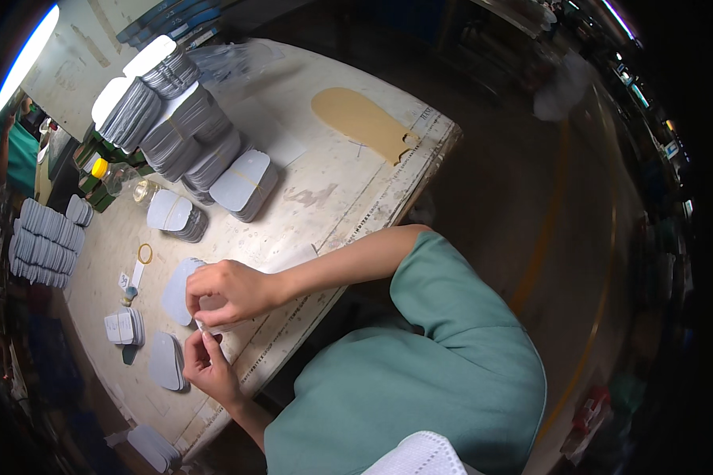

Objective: The person stacks gray shoe insoles and white foam pads, then applies small adhesive labels to the insoles one by one. The person bundles the labeled insoles with rubber bands and places them into stacks on the table.

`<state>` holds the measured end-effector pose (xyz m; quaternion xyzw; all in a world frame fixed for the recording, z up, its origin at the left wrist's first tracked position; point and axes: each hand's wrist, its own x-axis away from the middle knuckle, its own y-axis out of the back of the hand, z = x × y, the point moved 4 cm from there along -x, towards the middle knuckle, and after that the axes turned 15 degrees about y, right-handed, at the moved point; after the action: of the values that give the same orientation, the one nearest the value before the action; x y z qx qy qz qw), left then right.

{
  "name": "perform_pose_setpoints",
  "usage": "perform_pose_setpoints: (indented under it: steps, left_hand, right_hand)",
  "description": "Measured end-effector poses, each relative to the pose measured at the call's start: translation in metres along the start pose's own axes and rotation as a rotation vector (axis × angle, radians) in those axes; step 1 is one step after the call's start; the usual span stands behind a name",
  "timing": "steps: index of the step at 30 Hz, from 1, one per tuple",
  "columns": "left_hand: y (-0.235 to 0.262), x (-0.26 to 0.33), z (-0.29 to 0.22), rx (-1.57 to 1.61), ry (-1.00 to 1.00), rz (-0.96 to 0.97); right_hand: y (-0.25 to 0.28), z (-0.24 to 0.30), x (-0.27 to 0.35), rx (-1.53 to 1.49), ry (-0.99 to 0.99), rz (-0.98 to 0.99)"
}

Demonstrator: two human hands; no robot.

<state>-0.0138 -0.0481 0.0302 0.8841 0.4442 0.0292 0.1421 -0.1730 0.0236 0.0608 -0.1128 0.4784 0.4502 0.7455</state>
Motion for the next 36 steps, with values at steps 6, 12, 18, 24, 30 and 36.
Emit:
perform_pose_setpoints:
  steps: [6,12,18,24,30,36]
  left_hand:
    - [0.009,-0.005,0.005,0.137,0.081,-0.045]
    - [-0.006,-0.007,0.016,0.377,0.268,-0.021]
    - [-0.014,-0.002,0.008,0.495,0.258,0.03]
    - [-0.016,0.001,0.002,0.504,0.232,0.087]
    - [-0.018,0.003,0.003,0.494,0.203,0.097]
    - [-0.019,-0.001,0.004,0.507,0.197,0.099]
  right_hand:
    - [0.029,-0.015,-0.011,-0.132,-0.219,-0.091]
    - [0.025,-0.003,-0.01,-0.009,-0.039,0.012]
    - [0.015,0.004,-0.011,0.152,0.009,0.115]
    - [0.002,0.009,-0.005,0.19,0.046,0.171]
    - [-0.001,0.012,-0.002,0.323,0.241,0.165]
    - [-0.001,0.015,-0.002,0.326,0.286,0.177]
